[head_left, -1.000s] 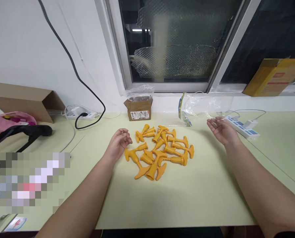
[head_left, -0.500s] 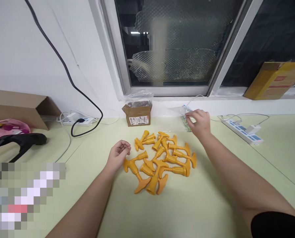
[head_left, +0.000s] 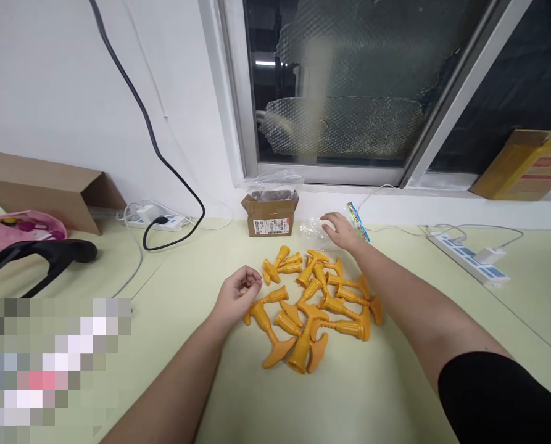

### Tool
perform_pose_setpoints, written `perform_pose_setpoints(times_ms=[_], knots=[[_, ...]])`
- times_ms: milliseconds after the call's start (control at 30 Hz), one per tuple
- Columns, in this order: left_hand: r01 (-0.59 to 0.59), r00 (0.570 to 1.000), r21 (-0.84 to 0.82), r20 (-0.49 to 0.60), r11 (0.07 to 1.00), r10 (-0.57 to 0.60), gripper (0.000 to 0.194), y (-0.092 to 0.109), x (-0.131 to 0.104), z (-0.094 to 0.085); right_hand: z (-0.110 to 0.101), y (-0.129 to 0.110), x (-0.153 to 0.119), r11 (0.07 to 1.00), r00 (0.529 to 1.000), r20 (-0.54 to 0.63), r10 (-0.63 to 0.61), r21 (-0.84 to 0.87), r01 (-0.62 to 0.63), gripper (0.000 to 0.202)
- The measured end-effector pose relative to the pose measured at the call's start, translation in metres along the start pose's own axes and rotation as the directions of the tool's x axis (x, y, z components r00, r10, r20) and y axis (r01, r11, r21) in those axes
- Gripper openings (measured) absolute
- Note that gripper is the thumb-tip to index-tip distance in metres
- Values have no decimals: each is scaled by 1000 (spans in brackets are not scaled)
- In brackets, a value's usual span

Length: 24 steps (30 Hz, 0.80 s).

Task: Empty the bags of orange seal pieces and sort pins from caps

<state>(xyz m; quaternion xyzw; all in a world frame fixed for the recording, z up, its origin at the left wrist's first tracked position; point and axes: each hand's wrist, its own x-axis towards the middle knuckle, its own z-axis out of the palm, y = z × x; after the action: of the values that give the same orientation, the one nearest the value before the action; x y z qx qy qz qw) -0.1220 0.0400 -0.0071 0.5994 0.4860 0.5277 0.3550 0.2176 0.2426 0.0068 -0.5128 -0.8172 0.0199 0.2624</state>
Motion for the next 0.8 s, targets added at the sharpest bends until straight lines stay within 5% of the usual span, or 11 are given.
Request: perform_pose_setpoints(times_ms=[100, 267, 367, 667, 800], knots=[[5, 1000, 45, 15, 999, -6, 5, 0, -1, 0, -9, 15, 10, 976, 992, -71, 104, -185, -115, 52], [10, 999, 105, 52, 994, -15, 5, 0, -3, 1, 5, 39, 10, 940, 931, 234, 281, -264, -217, 65], [24, 997, 117, 66, 993, -32, 6, -1, -3, 0, 20, 41, 6, 933, 898, 310, 314, -278, -230, 66], [41, 991, 137, 124, 990, -58, 4, 0, -4, -2, 43, 54, -2, 943, 905, 278, 321, -184, -278, 90], [41, 985, 133, 160, 990, -62, 5, -3, -3, -2, 43, 55, -7, 941, 912, 256, 319, -201, -272, 84]])
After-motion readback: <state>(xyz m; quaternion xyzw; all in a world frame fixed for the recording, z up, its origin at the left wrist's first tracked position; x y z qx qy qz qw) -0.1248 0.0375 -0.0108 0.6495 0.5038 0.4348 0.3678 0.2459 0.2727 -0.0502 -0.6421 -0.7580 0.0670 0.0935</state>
